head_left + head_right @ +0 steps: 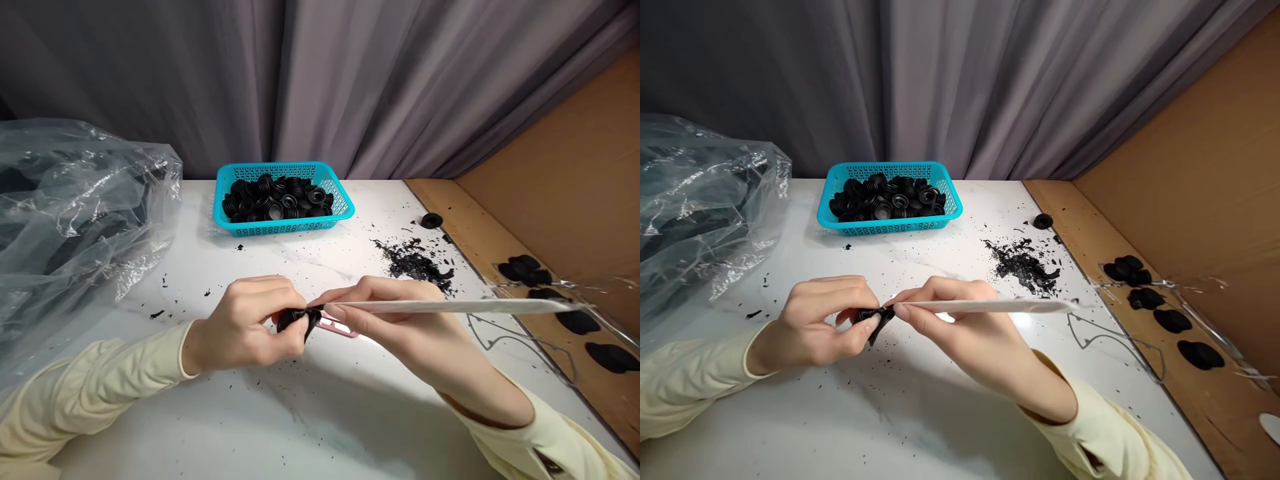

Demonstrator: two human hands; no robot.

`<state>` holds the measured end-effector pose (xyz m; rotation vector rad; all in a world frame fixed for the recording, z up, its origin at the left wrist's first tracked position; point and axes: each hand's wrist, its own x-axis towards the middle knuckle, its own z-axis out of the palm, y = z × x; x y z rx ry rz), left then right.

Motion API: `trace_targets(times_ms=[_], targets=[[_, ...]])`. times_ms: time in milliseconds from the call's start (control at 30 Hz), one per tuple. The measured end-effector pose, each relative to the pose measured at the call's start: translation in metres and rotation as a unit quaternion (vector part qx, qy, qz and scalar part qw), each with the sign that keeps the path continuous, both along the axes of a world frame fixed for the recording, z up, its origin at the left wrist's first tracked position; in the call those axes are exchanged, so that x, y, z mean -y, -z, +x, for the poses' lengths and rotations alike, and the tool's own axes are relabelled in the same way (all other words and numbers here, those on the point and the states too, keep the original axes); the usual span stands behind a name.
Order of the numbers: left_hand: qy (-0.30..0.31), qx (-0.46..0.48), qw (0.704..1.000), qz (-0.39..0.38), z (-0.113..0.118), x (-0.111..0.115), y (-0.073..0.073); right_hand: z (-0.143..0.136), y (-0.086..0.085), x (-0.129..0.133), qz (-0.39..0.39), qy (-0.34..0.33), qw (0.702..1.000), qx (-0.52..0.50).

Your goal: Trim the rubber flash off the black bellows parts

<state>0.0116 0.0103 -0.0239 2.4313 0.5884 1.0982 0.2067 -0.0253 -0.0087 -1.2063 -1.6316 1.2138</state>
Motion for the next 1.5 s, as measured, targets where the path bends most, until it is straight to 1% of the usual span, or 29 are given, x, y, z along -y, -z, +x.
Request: trace_targets(times_ms=[100, 233, 333, 500, 633, 800, 1000, 1133, 1233, 1367, 1500], targets=[[-0.005, -0.002, 1.0, -0.005, 0.0, 0.0, -0.002, 0.001, -0.003, -0.001, -0.058, 0.004, 0.998, -0.004], [-0.002, -0.002, 1.0, -0.009, 0.0, -0.001, -0.003, 0.002, -0.006, 0.0, -0.086, -0.009, 0.996, -0.025], [-0.001, 0.001, 1.0, -0.007, 0.0, -0.001, -0.003, 0.003, -0.007, 0.0, -0.093, -0.014, 0.995, -0.027], [0.006, 0.009, 1.0, 0.002, 0.0, 0.0, -0.003, 0.005, -0.009, 0.001, -0.099, -0.012, 0.995, 0.01], [0.012, 0.002, 1.0, -0.005, 0.0, 0.002, -0.005, 0.006, -0.011, 0.002, -0.098, -0.015, 0.995, 0.026], [0.011, 0.001, 1.0, -0.012, -0.001, 0.002, -0.004, 0.006, -0.01, 0.001, -0.102, -0.007, 0.994, 0.035], [0.014, 0.01, 1.0, -0.003, -0.001, 0.0, -0.002, 0.006, -0.009, 0.001, -0.112, -0.005, 0.993, 0.033], [0.015, 0.013, 1.0, 0.002, 0.0, 0.0, 0.0, 0.004, -0.008, 0.001, -0.093, 0.001, 0.994, 0.055], [0.013, -0.001, 1.0, 0.003, 0.0, 0.0, 0.002, 0.002, -0.007, 0.002, -0.058, -0.014, 0.997, 0.046], [0.008, -0.02, 1.0, 0.001, -0.001, 0.0, 0.003, -0.003, -0.007, 0.008, 0.032, -0.02, 0.996, 0.085], [-0.001, -0.029, 0.999, -0.018, -0.001, -0.001, 0.003, -0.01, -0.002, 0.016, 0.122, -0.004, 0.983, 0.135]])
